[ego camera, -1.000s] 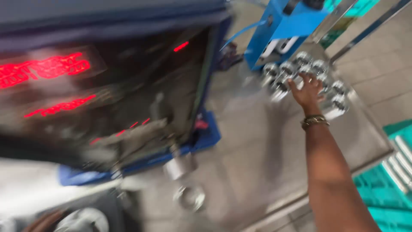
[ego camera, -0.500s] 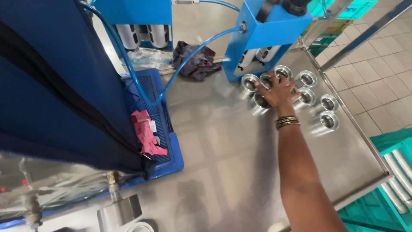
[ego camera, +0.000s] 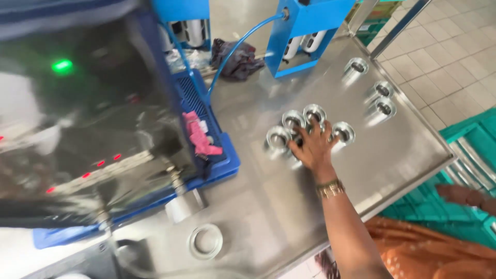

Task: Placing metal dust caps into a testing machine and organizing them on a workbench.

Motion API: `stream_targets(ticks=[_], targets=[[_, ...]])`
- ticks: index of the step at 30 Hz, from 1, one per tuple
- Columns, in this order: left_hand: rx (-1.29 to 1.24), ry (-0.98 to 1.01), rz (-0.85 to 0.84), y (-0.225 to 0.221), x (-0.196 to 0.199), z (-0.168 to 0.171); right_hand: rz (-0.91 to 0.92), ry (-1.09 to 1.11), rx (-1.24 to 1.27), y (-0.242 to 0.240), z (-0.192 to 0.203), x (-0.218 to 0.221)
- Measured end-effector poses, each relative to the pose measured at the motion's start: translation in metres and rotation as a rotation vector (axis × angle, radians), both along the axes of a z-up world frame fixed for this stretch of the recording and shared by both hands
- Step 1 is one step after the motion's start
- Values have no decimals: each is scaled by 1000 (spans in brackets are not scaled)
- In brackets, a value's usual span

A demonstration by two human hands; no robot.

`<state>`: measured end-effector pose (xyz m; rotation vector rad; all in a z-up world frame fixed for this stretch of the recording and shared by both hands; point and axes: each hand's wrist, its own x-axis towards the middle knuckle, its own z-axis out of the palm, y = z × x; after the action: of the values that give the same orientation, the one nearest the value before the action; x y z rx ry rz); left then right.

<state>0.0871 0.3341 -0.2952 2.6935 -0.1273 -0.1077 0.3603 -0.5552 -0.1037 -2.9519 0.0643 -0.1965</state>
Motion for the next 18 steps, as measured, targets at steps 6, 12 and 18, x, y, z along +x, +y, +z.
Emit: stream_targets(ticks=[6,12,18], targets=[[37,62,18,-133,-91,0,190,-50,-67,62,18,-140],[-217,-472,303,-249,-98,152,367,-76,-64,122,38,-204],[-199,-408,208,-90,-73,0,467,-195,23,172,57,-227]])
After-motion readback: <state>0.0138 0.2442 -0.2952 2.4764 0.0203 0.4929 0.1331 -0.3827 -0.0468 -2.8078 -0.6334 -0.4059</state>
